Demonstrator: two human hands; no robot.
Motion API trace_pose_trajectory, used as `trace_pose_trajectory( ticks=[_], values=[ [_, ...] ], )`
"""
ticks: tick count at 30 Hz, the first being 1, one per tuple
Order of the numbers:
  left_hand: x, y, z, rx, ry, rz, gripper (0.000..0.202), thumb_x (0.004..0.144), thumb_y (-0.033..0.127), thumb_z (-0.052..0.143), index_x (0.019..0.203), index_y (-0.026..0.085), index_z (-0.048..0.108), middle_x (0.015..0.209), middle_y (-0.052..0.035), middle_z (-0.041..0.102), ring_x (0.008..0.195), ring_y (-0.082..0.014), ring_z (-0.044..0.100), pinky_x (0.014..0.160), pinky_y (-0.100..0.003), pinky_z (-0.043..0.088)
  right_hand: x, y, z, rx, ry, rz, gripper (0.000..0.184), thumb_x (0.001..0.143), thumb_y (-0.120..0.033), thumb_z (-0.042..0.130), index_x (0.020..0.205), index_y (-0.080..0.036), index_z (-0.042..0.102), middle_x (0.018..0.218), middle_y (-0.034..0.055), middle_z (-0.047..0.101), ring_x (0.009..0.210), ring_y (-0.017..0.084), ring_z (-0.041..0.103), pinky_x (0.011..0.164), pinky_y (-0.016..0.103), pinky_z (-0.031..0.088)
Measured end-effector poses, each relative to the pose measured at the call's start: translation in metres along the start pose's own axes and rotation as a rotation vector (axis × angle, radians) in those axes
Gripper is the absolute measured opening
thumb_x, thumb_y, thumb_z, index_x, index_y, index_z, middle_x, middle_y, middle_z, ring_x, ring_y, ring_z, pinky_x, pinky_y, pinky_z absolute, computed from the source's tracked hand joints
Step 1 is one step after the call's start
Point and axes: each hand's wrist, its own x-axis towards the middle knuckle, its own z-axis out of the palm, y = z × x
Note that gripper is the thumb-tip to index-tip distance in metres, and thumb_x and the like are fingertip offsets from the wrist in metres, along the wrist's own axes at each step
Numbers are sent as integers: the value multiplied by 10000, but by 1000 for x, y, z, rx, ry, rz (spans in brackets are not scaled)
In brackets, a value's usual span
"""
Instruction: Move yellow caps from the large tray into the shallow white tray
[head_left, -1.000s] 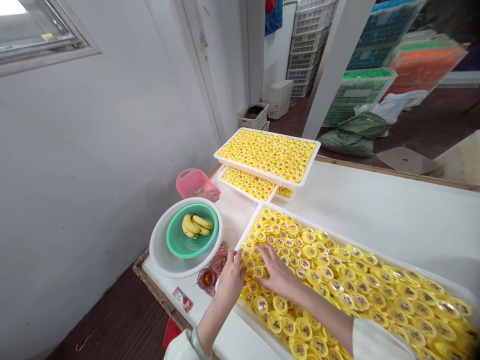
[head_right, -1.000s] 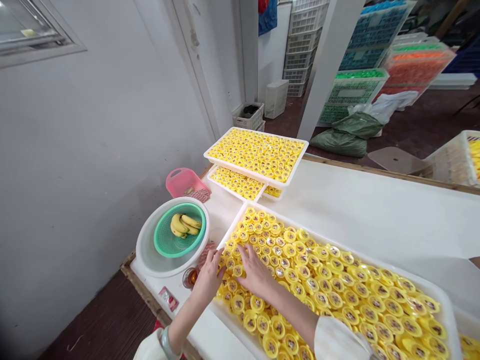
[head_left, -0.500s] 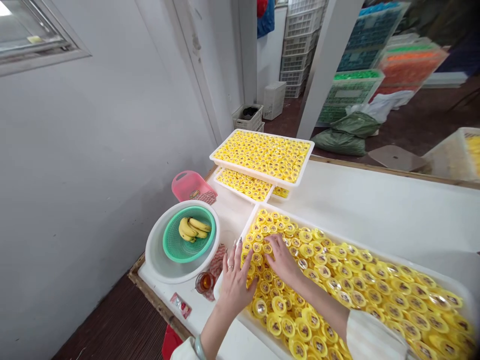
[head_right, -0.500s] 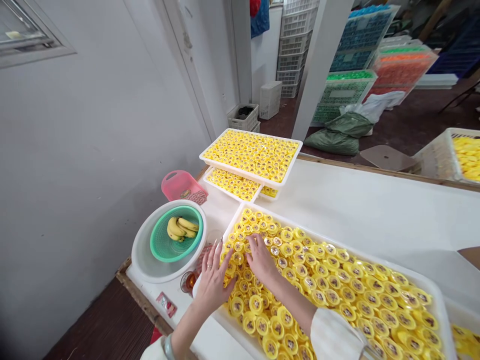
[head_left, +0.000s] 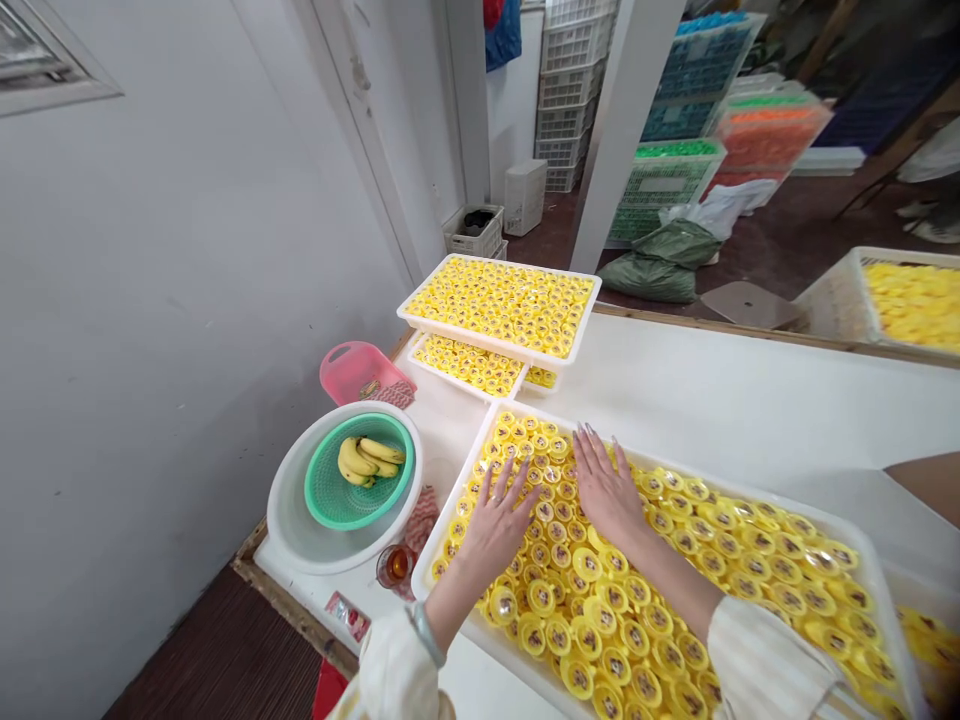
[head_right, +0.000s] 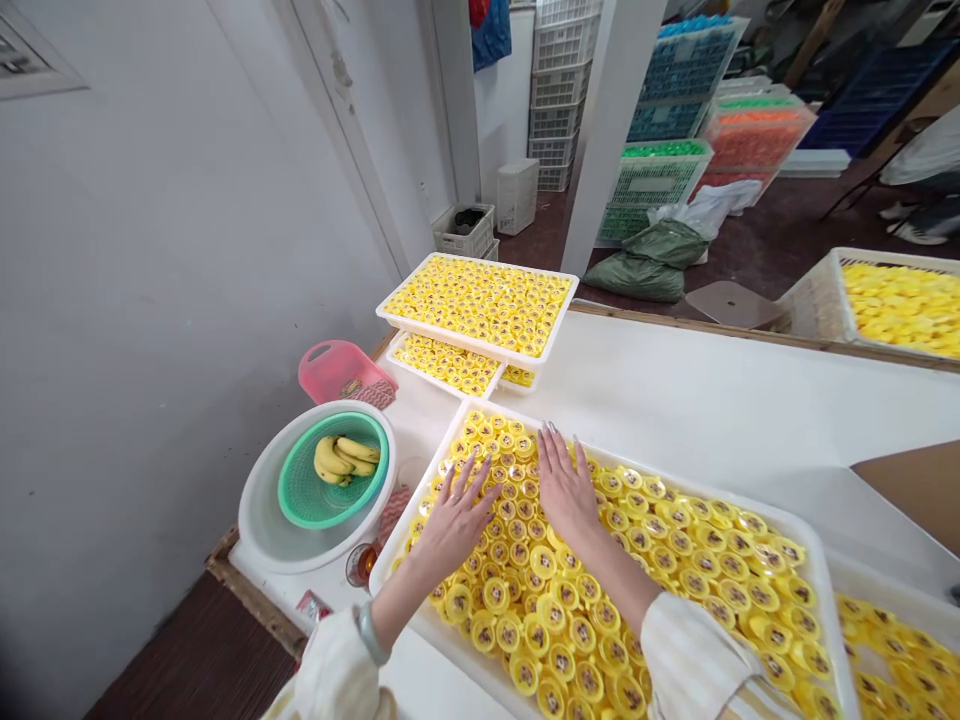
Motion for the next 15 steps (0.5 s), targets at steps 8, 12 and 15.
trace_pose_trajectory(
  ticks=[8, 12, 15],
  values=[
    [82, -5, 14, 21, -40, 58, 511, 891, 90, 384, 1385, 178, 485, 1546, -121, 361, 1465, -321, 218, 1160, -598, 228, 3, -14, -20, 14, 28, 157, 758, 909, -159, 321, 1541, -143, -97, 1607, 161, 96, 1472, 342, 79, 1136, 671, 104],
    [79, -8, 9, -49, 22, 65, 447, 900, 87, 340, 1279, 105, 576, 1497, -229, 399, 1438, -418, 234, 1075, -720, 250, -53, -16, -63, -50, 78, 220, 706, 965, -339, 349, 1547, -196, -24, 1630, 84, 52, 1486, 271, -6, 1180, 539, 180],
    [66, -4, -9, -110, 115, 52, 400, 936, 170, 356, 1245, 187, 608, 1569, -133, 307, 1462, -396, 168, 1122, -682, 217, -141, 9, -86, 11, 266, 293, 710, 948, -295, 359, 1528, -244, -47, 1605, 92, 176, 1484, 288, 81, 1157, 561, 246]
  ],
)
